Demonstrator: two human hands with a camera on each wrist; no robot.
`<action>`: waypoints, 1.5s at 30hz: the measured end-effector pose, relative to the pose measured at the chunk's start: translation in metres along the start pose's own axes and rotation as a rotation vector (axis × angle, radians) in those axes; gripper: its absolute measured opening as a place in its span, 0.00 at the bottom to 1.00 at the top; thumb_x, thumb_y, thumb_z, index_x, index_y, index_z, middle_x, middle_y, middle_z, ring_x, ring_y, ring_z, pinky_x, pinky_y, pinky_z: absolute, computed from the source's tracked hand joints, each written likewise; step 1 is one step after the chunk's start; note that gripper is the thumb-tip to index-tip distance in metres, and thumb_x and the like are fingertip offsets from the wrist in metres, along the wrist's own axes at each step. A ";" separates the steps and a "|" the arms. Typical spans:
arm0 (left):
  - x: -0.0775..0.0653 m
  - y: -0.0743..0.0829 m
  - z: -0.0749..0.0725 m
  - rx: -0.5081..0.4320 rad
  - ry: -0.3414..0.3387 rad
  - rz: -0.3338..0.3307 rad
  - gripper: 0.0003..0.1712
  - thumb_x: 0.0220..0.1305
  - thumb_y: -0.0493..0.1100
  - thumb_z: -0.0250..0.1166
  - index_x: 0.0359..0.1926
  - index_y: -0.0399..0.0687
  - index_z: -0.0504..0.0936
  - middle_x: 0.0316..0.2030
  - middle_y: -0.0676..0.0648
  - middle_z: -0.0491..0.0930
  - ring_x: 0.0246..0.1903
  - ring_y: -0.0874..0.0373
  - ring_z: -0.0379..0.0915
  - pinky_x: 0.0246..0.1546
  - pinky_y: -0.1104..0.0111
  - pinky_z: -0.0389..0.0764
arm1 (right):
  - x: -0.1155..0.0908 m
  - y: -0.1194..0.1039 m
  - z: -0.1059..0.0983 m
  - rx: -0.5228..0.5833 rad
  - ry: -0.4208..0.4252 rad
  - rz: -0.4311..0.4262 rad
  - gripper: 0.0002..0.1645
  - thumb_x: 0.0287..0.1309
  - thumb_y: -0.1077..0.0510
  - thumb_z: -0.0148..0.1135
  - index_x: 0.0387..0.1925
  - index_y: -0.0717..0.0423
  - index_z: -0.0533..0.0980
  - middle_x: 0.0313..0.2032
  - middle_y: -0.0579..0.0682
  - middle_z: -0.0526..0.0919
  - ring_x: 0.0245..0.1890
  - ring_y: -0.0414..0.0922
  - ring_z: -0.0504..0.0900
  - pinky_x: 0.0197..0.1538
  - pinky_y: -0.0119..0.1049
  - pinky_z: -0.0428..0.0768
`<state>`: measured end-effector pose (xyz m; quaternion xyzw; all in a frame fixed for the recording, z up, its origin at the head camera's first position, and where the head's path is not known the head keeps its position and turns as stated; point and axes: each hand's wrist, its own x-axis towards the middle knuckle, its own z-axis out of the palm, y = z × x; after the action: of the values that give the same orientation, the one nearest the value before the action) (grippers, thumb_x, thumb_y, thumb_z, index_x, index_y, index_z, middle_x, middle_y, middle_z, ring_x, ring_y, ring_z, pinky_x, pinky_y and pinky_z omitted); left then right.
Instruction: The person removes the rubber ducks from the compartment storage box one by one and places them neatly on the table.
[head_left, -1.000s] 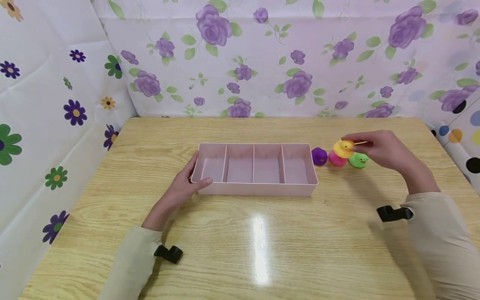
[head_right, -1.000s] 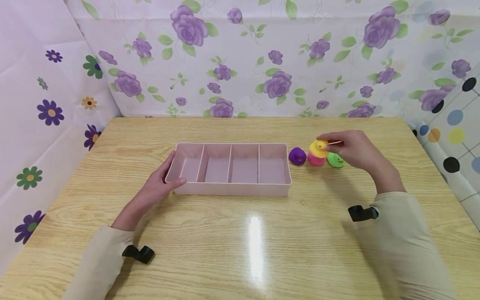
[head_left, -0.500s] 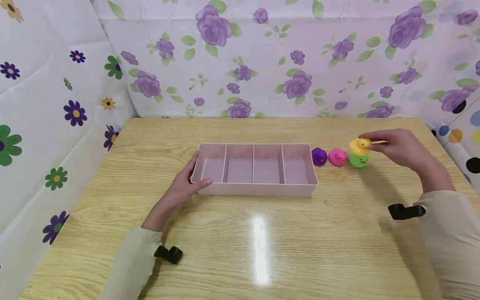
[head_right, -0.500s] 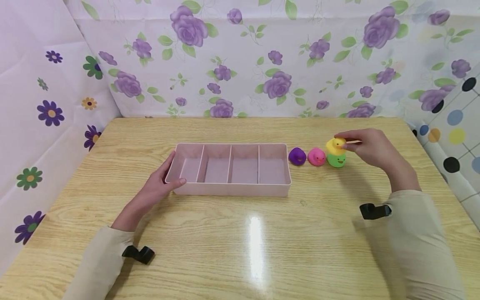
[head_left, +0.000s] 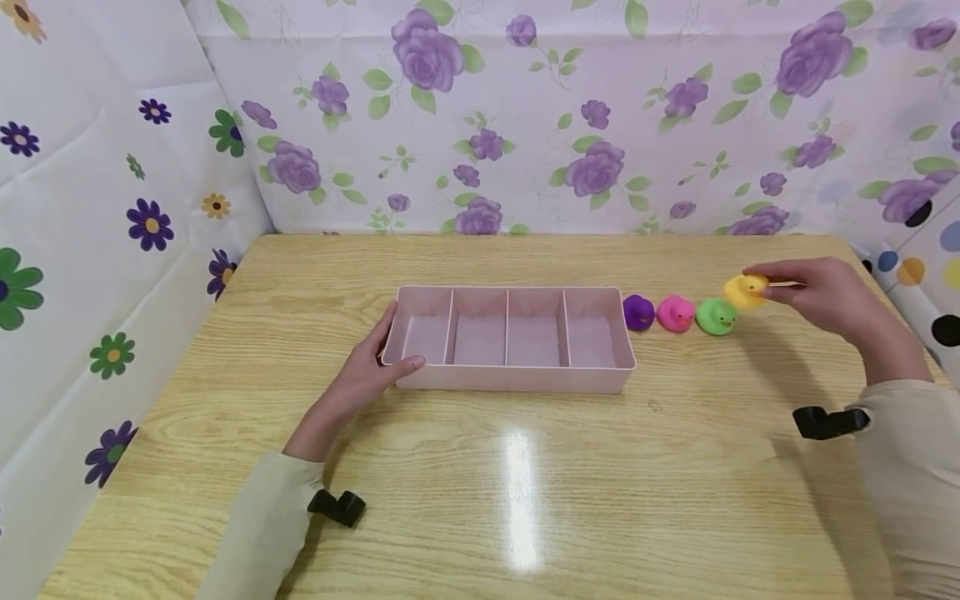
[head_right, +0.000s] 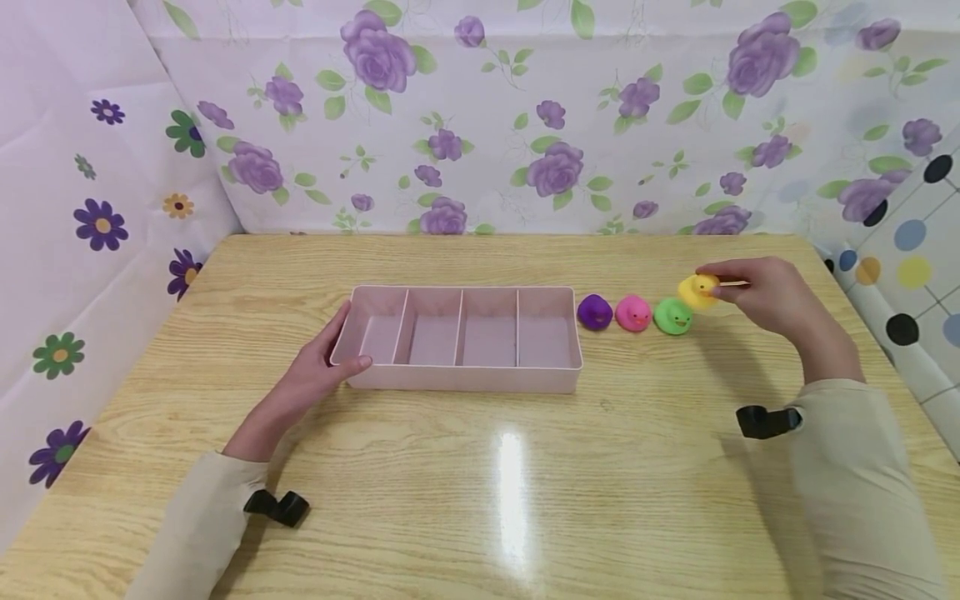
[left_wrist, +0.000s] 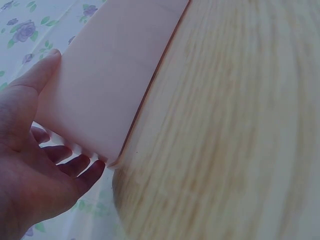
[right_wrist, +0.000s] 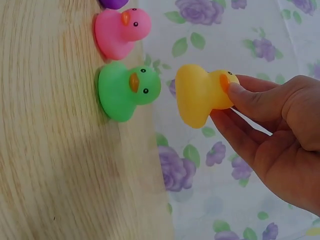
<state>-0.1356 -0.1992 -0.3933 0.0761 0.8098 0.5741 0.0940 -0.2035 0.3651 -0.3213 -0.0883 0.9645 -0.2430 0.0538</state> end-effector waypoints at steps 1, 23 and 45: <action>0.000 0.000 0.000 -0.006 0.000 0.002 0.54 0.69 0.39 0.65 0.81 0.53 0.36 0.78 0.39 0.42 0.72 0.39 0.52 0.65 0.47 0.64 | 0.000 0.002 -0.001 0.003 -0.002 0.008 0.25 0.73 0.58 0.54 0.65 0.69 0.71 0.60 0.77 0.71 0.57 0.72 0.72 0.52 0.64 0.75; 0.001 0.003 0.001 -0.021 -0.003 0.004 0.54 0.68 0.39 0.65 0.80 0.52 0.37 0.78 0.39 0.42 0.73 0.40 0.49 0.67 0.46 0.61 | -0.004 0.051 0.013 0.150 -0.064 0.116 0.32 0.74 0.52 0.54 0.66 0.73 0.66 0.64 0.78 0.64 0.66 0.72 0.59 0.61 0.70 0.61; 0.001 0.001 0.000 -0.011 -0.005 -0.002 0.54 0.68 0.39 0.65 0.81 0.52 0.36 0.78 0.39 0.43 0.73 0.39 0.50 0.66 0.46 0.63 | -0.011 0.076 0.020 0.298 -0.122 0.166 0.42 0.67 0.40 0.61 0.72 0.60 0.65 0.63 0.38 0.71 0.72 0.63 0.55 0.67 0.64 0.59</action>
<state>-0.1368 -0.1987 -0.3929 0.0763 0.8063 0.5785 0.0971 -0.2009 0.4237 -0.3747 -0.0140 0.9168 -0.3720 0.1445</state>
